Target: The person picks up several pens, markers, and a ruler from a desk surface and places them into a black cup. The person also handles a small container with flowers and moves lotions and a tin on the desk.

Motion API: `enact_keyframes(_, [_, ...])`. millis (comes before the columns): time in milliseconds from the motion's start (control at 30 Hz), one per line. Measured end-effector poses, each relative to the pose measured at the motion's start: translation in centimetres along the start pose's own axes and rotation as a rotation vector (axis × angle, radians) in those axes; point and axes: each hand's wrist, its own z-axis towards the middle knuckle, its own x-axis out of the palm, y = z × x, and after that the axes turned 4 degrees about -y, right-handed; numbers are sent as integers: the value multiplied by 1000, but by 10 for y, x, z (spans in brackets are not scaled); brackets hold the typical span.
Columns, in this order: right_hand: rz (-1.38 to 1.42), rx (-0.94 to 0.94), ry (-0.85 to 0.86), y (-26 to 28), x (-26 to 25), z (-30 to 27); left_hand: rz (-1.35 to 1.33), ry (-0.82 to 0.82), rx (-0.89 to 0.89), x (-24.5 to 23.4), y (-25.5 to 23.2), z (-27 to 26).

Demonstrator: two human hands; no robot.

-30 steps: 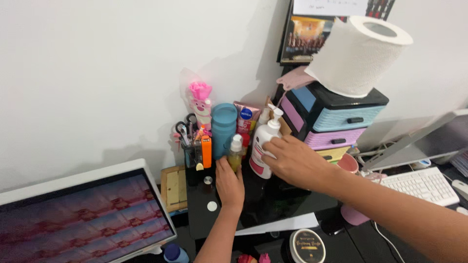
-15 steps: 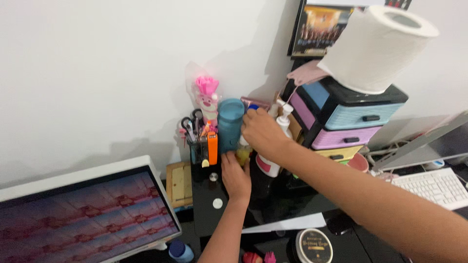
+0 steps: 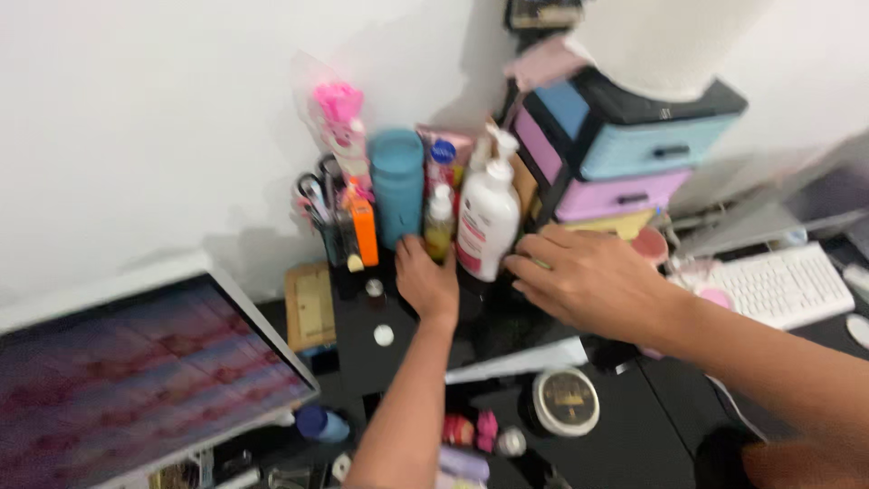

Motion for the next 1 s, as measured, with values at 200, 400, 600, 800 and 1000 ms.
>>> enact_keyframes(200, [136,256,430,40,34,-126,-93,82,201,-43,12,-19])
enact_keyframes(400, [128,641,840,81,114,-202,-57,313,521,-107,21,-43])
enact_keyframes(600, [199,887,928,100,178,-212,9,327,455,-112,19,-41])
enact_keyframes(800, [292,867,604,90,165,-214,82,372,508,-123,27,-49])
enact_keyframes(1000, [344,729,313,93,40,-128,-88,406,176,-144,37,-46])
